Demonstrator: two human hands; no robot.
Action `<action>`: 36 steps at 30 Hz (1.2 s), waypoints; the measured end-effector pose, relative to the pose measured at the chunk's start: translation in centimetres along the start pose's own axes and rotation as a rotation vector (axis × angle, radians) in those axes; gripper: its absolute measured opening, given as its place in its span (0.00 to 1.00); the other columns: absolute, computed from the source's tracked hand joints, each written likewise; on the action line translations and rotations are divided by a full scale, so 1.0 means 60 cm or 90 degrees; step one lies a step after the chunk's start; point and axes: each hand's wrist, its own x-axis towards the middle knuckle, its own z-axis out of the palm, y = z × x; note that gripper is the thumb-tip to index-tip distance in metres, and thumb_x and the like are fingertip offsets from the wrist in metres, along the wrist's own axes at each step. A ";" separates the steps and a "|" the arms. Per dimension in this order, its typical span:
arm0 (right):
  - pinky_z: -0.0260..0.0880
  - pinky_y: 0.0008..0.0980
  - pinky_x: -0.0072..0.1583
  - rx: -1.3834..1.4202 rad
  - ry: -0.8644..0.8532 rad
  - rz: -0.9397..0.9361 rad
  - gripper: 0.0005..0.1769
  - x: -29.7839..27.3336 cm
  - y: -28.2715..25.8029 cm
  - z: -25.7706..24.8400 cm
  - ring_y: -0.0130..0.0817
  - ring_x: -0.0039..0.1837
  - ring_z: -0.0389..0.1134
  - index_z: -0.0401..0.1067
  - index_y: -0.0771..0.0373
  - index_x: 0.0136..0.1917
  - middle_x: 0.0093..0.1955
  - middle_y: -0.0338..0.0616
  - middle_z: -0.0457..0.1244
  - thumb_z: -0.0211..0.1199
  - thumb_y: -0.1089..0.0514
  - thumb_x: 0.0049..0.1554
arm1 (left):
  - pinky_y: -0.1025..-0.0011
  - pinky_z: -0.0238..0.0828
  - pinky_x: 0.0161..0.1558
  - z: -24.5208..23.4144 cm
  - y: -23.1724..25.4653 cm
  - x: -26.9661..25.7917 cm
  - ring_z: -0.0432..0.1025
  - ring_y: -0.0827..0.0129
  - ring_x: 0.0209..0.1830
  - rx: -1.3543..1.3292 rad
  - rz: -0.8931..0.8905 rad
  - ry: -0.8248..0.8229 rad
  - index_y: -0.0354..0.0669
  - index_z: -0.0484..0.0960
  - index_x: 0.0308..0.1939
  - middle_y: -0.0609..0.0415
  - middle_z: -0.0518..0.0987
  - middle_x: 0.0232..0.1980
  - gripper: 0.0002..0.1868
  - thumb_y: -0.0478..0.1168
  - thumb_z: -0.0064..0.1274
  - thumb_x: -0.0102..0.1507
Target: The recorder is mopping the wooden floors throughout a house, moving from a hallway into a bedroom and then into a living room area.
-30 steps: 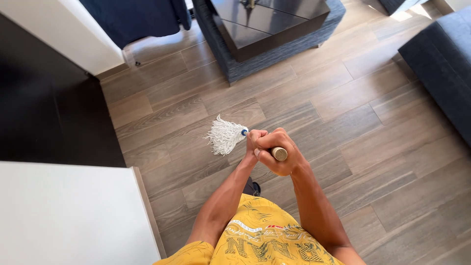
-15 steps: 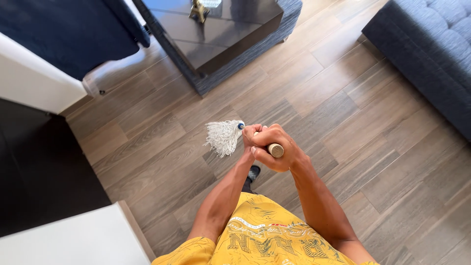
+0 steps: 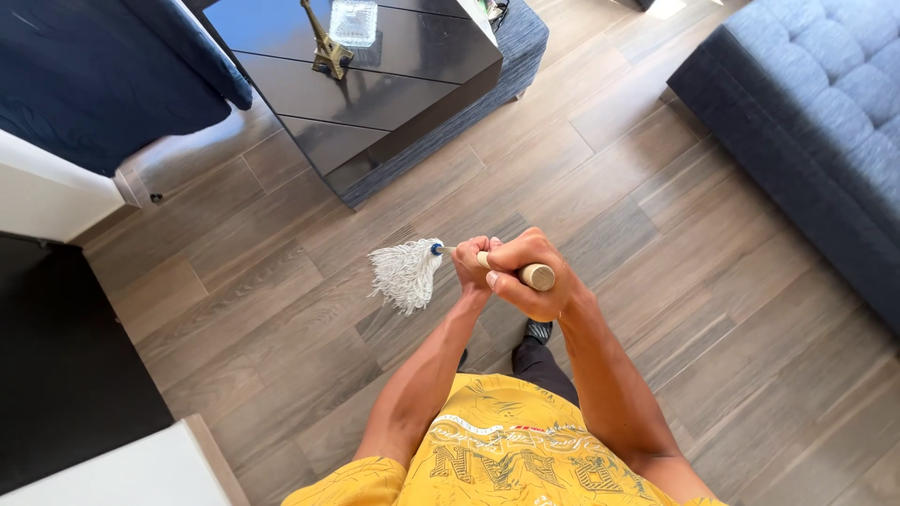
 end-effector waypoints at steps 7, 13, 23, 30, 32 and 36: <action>0.53 0.38 0.35 0.089 -0.088 -0.017 0.21 -0.002 0.037 -0.154 0.33 0.30 0.48 0.53 0.60 0.32 0.27 0.39 0.47 0.63 0.65 0.58 | 0.57 0.58 0.26 0.123 0.026 0.018 0.61 0.65 0.19 0.081 0.005 0.097 0.37 0.71 0.18 0.49 0.69 0.18 0.25 0.46 0.63 0.64; 0.51 0.39 0.36 0.105 -0.152 -0.002 0.22 -0.004 0.081 -0.252 0.36 0.31 0.45 0.51 0.60 0.33 0.27 0.40 0.46 0.63 0.66 0.56 | 0.55 0.54 0.28 0.208 0.011 0.048 0.58 0.62 0.22 0.129 -0.017 0.150 0.36 0.65 0.19 0.50 0.66 0.19 0.25 0.42 0.62 0.63; 0.50 0.40 0.36 0.068 -0.094 -0.023 0.21 0.044 0.176 -0.429 0.36 0.30 0.45 0.50 0.62 0.33 0.29 0.42 0.45 0.62 0.68 0.57 | 0.55 0.58 0.28 0.382 -0.040 0.193 0.59 0.60 0.23 0.112 0.019 0.095 0.38 0.64 0.20 0.49 0.65 0.19 0.27 0.42 0.67 0.62; 0.54 0.40 0.35 0.047 0.001 -0.051 0.12 0.107 0.235 -0.504 0.36 0.28 0.52 0.63 0.66 0.36 0.27 0.41 0.53 0.63 0.67 0.59 | 0.60 0.60 0.28 0.492 -0.084 0.335 0.61 0.63 0.23 0.092 0.055 -0.051 0.41 0.68 0.21 0.51 0.69 0.23 0.25 0.45 0.69 0.60; 0.54 0.40 0.35 -0.010 0.001 0.018 0.17 0.108 0.248 -0.522 0.36 0.27 0.51 0.59 0.64 0.33 0.26 0.41 0.52 0.64 0.67 0.59 | 0.60 0.56 0.27 0.531 -0.104 0.355 0.58 0.65 0.24 0.071 0.031 -0.118 0.41 0.66 0.20 0.51 0.64 0.22 0.26 0.46 0.69 0.59; 0.57 0.43 0.39 -0.158 0.013 0.102 0.20 0.116 0.266 -0.566 0.43 0.31 0.50 0.56 0.64 0.32 0.28 0.46 0.51 0.66 0.65 0.56 | 0.63 0.53 0.27 0.617 -0.131 0.409 0.56 0.71 0.25 0.023 0.091 -0.251 0.41 0.67 0.20 0.54 0.63 0.22 0.26 0.47 0.71 0.56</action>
